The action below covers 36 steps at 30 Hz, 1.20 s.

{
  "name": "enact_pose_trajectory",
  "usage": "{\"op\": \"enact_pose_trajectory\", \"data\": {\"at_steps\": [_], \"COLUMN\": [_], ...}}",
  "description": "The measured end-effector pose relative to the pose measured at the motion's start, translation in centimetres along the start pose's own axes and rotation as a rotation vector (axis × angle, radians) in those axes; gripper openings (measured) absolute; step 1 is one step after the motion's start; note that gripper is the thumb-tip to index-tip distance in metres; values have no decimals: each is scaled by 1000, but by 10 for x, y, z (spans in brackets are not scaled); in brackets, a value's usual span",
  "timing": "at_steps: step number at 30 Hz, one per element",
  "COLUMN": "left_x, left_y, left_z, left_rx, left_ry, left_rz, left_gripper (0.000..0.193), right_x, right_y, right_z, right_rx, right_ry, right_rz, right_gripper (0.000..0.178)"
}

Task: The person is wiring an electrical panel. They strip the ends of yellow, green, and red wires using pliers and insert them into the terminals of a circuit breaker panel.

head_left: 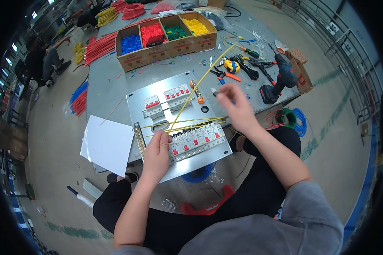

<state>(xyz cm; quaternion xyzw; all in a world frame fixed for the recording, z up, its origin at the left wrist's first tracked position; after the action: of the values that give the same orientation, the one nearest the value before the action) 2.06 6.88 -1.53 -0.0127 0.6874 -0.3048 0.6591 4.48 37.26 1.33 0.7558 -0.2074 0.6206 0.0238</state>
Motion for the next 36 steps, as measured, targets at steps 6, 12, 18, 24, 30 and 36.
{"op": "enact_pose_trajectory", "data": {"at_steps": [6, 12, 18, 24, 30, 36], "left_x": [-23, -31, -35, -39, -47, -50], "left_y": [28, 34, 42, 32, 21, 20], "left_z": [10, 11, 14, 10, 11, 13], "left_rx": [146, 464, 201, 121, 16, 21], "left_ry": [-36, -197, -40, -60, 59, 95], "left_rz": [217, 570, 270, 77, -97, -281], "left_gripper": [32, 36, 37, 39, 36, 30], "right_x": [20, 32, 37, 31, 39, 40], "right_y": [49, 30, 55, 74, 75, 70], "right_z": [15, -1, 5, -2, -12, -14], "right_rx": [350, 317, 338, 343, 367, 406], "right_ry": [223, 323, 376, 342, 395, 351], "right_rz": [-603, -728, -568, -660, -667, -570], "right_gripper": [30, 24, 25, 24, 20, 26]}}
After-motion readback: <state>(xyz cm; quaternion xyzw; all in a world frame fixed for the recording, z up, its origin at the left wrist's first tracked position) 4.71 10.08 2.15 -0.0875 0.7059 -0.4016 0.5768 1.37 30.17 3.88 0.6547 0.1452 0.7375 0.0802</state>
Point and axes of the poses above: each hand's wrist, its own z-axis away from the middle knuckle, its own y-axis out of the palm, x = y × z, the point moved 3 cm from there along -z, towards the middle knuckle, and after that the axes turned 5 degrees about -z, right-handed, at the moved point
